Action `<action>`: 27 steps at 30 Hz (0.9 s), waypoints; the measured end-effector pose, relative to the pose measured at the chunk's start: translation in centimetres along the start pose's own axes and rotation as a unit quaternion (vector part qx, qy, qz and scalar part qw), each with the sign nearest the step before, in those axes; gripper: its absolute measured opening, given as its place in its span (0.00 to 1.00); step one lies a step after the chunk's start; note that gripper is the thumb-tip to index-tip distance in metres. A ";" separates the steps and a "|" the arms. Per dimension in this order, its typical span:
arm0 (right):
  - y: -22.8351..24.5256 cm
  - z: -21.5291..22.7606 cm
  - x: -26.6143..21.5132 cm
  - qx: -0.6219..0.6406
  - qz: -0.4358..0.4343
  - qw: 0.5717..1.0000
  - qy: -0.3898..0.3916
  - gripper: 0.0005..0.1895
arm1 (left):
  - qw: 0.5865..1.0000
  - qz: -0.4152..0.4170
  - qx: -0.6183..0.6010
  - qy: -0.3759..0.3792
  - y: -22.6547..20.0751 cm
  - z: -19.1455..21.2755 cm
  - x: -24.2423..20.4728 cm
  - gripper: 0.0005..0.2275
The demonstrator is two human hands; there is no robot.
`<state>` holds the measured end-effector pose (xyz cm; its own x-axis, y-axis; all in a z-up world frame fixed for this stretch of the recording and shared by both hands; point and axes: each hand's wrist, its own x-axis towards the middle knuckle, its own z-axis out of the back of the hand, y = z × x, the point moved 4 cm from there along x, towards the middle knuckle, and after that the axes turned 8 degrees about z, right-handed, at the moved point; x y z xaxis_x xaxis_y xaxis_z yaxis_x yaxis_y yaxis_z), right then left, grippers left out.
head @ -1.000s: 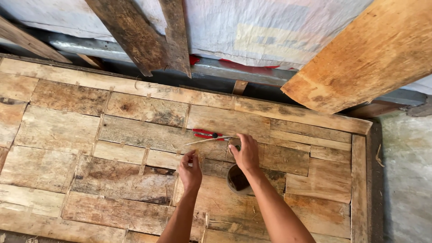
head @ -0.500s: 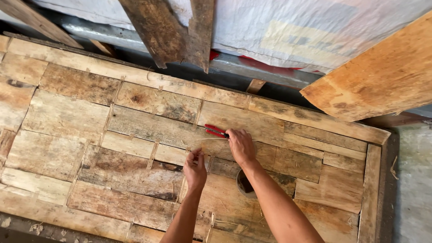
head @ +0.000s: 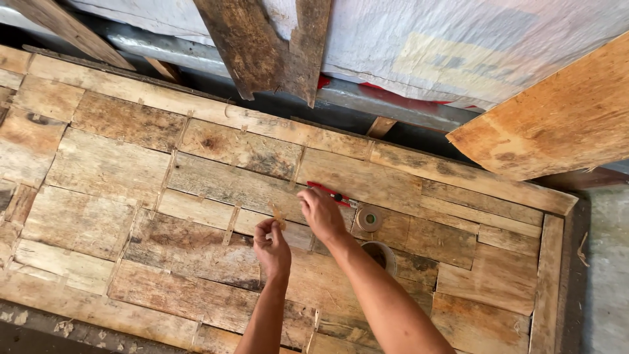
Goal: The recorder is marking and fitting small pieces of wood onto a larger surface to create a decorative wooden panel.
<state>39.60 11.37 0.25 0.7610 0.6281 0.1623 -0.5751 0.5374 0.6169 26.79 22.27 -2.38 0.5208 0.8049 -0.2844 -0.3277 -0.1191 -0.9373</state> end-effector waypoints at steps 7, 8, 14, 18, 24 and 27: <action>-1.8 0.2 -1.2 0.061 -0.049 0.995 -0.055 0.06 | 0.999 0.025 -0.037 -0.027 1.7 1.1 0.1 0.04; -2.7 1.1 -1.6 0.014 -0.082 0.995 -0.057 0.09 | 1.000 0.010 -0.008 -0.028 1.7 1.1 0.1 0.04; -4.9 8.2 -5.7 -0.115 -0.239 0.964 0.029 0.31 | 0.997 0.035 -0.023 0.059 -0.7 -1.7 -2.4 0.05; -7.2 7.9 -9.0 -0.102 -0.279 0.954 0.042 0.40 | 0.996 -0.040 0.018 0.082 0.4 -4.3 -4.1 0.04; -9.2 8.2 -11.0 -0.075 -0.282 0.956 -0.017 0.35 | 0.993 -0.029 0.010 0.115 -0.4 -5.4 -5.6 0.04; -10.5 10.6 -13.0 -0.060 -0.362 0.930 -0.020 0.35 | 0.992 -0.047 -0.008 0.116 0.9 -5.5 -5.7 0.04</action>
<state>38.89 -8.39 -0.14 0.9712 0.0566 -0.2314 0.0648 0.8720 0.4851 27.84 14.35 -2.66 0.7167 0.6573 -0.2330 -0.2576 -0.0610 -0.9643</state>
